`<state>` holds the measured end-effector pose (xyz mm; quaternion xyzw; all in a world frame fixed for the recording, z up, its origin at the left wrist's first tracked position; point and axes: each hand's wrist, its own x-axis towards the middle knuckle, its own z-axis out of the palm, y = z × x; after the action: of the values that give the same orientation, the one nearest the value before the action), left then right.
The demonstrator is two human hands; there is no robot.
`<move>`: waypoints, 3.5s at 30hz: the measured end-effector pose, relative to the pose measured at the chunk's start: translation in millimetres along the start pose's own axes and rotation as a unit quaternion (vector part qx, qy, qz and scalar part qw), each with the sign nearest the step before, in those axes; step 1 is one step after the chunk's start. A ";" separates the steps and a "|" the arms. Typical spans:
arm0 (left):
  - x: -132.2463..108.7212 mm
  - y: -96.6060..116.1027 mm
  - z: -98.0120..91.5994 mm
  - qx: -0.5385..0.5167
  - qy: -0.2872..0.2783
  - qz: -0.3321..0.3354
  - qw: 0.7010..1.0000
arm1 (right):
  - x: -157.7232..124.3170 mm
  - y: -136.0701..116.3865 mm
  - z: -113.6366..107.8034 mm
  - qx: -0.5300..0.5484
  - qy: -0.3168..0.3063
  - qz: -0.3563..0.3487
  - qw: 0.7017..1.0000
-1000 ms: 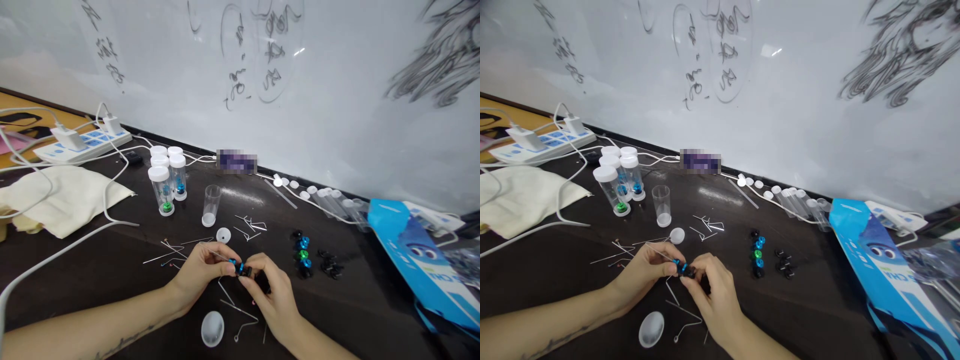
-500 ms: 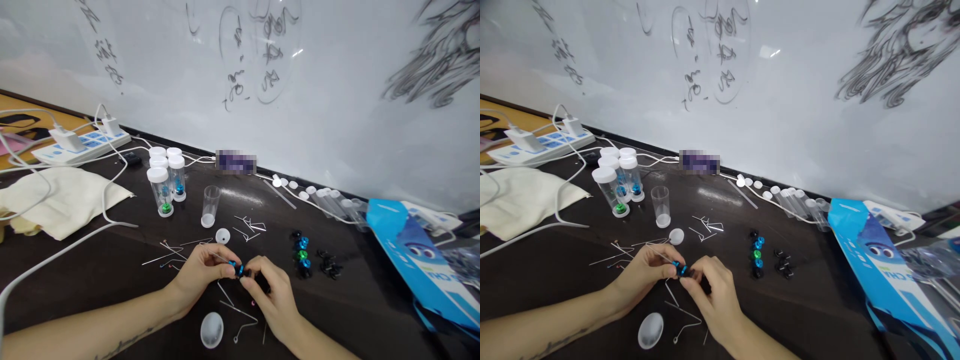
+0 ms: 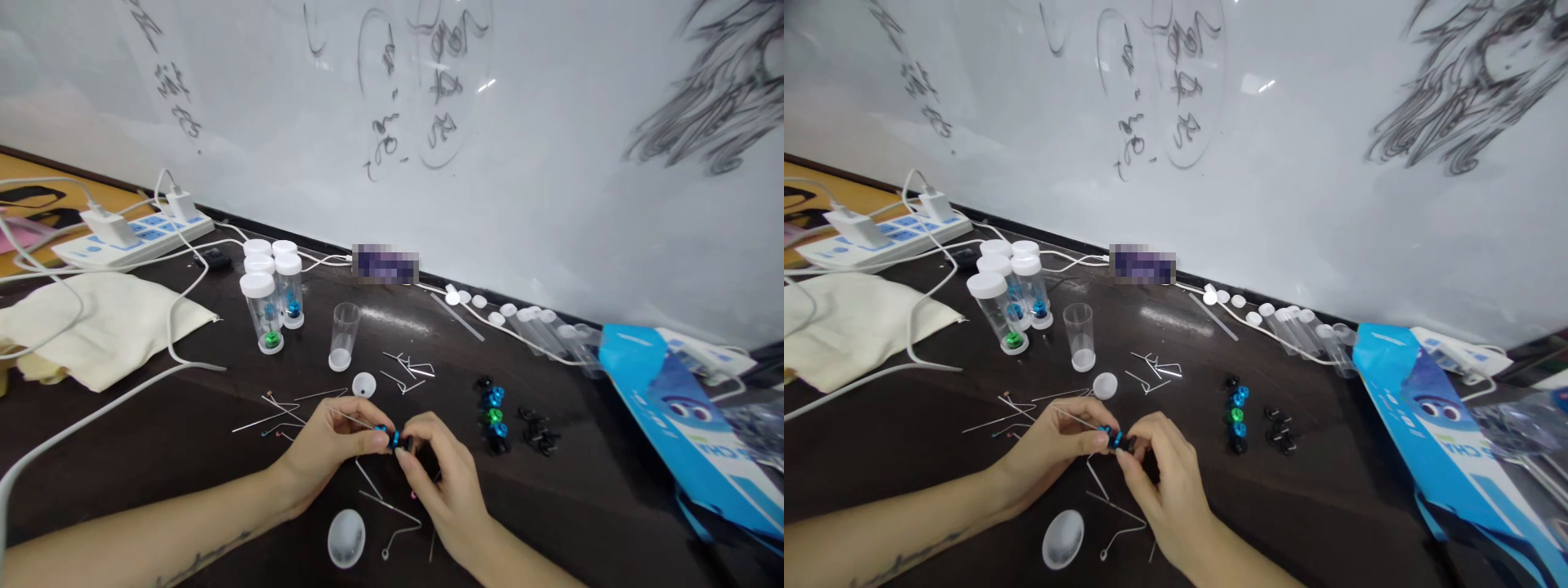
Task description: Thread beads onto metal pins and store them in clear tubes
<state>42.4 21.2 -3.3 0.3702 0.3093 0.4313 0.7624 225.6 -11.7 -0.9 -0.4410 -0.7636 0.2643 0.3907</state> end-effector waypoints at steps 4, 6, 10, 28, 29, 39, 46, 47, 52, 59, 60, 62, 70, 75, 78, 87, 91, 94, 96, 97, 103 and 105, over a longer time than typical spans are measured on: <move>-0.3 0.1 -1.1 -0.009 -0.004 0.001 1.000 | -0.8 -0.3 0.8 0.002 0.020 -0.035 0.999; 0.4 -1.5 -2.6 -0.011 -0.007 0.006 1.000 | -1.0 -0.3 0.8 0.006 0.023 -0.043 0.999; 1.7 -4.8 -5.1 -0.007 -0.008 0.011 1.000 | -0.3 -0.6 0.5 0.010 0.028 -0.040 0.999; 0.9 -2.7 -2.4 0.000 0.001 0.002 1.000 | -0.8 -0.5 -0.6 -0.002 -0.008 0.000 1.000; 1.0 -2.5 -2.4 -0.001 0.003 0.005 1.000 | -0.9 -0.9 -0.5 0.005 -0.001 0.001 1.000; 0.2 -1.4 -0.6 -0.009 0.006 0.007 1.000 | 1.2 -2.0 -3.2 0.001 -0.034 0.023 0.999; 1.3 -2.1 -1.5 -0.003 0.019 0.012 1.000 | -0.3 -3.1 -1.2 0.011 -0.012 0.013 1.000; 1.0 -1.9 -1.5 -0.001 0.020 0.011 1.000 | -0.3 -3.3 -1.6 0.010 -0.014 0.015 1.000; -0.3 -1.0 -0.5 -0.002 0.013 0.010 1.000 | 1.5 -3.4 -3.1 0.001 -0.036 0.029 0.999; -1.1 -1.5 0.2 -0.005 0.009 0.014 1.000 | -0.1 -1.7 -0.9 0.003 -0.022 0.008 1.000; -1.0 -1.7 0.0 -0.003 0.010 0.014 1.000 | -0.4 -1.6 -0.7 0.004 -0.017 0.006 1.000; -0.7 -2.0 -0.4 0.003 0.013 0.013 1.000 | -0.7 -1.6 -0.7 0.004 -0.010 0.005 1.000; -1.6 -0.7 2.0 0.014 0.025 0.015 0.999 | 1.2 -2.0 -3.2 0.007 -0.018 0.029 0.999; -0.8 0.9 4.3 0.013 0.033 0.008 0.999 | 2.2 -1.2 -2.8 0.009 -0.014 0.033 0.999; -0.5 1.8 5.1 0.018 0.040 0.011 0.999 | 2.0 -1.2 -2.3 0.037 0.000 0.028 0.999; 0.0 2.6 5.4 0.024 0.046 0.015 0.999 | 1.1 2.6 -2.9 0.085 0.012 0.027 0.996; 0.2 0.0 3.6 0.019 0.039 0.014 0.999 | 3.0 3.3 -4.5 0.068 -0.026 0.050 0.996; 0.5 -0.3 3.3 0.020 0.034 0.018 0.999 | 3.8 1.8 -4.5 0.049 -0.041 0.051 0.997; 0.7 -0.3 3.0 0.017 0.032 0.019 0.999 | 3.9 0.0 -4.3 0.046 -0.035 0.044 0.997; 0.9 -0.6 2.7 0.014 0.032 0.021 0.999 | 3.8 -0.8 -4.2 0.049 -0.030 0.039 0.998; 1.8 -4.9 -1.7 -0.003 0.015 0.031 0.999 | 2.0 -1.4 -1.1 0.063 0.006 0.009 0.998; 2.1 -5.8 -3.2 -0.008 0.009 0.031 0.999 | 1.8 -0.6 0.4 0.058 0.014 -0.005 0.998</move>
<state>43.3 22.0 -10.2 0.3694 0.3011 0.4611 0.7486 224.5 -10.4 0.0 -0.4180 -0.7434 0.2997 0.4276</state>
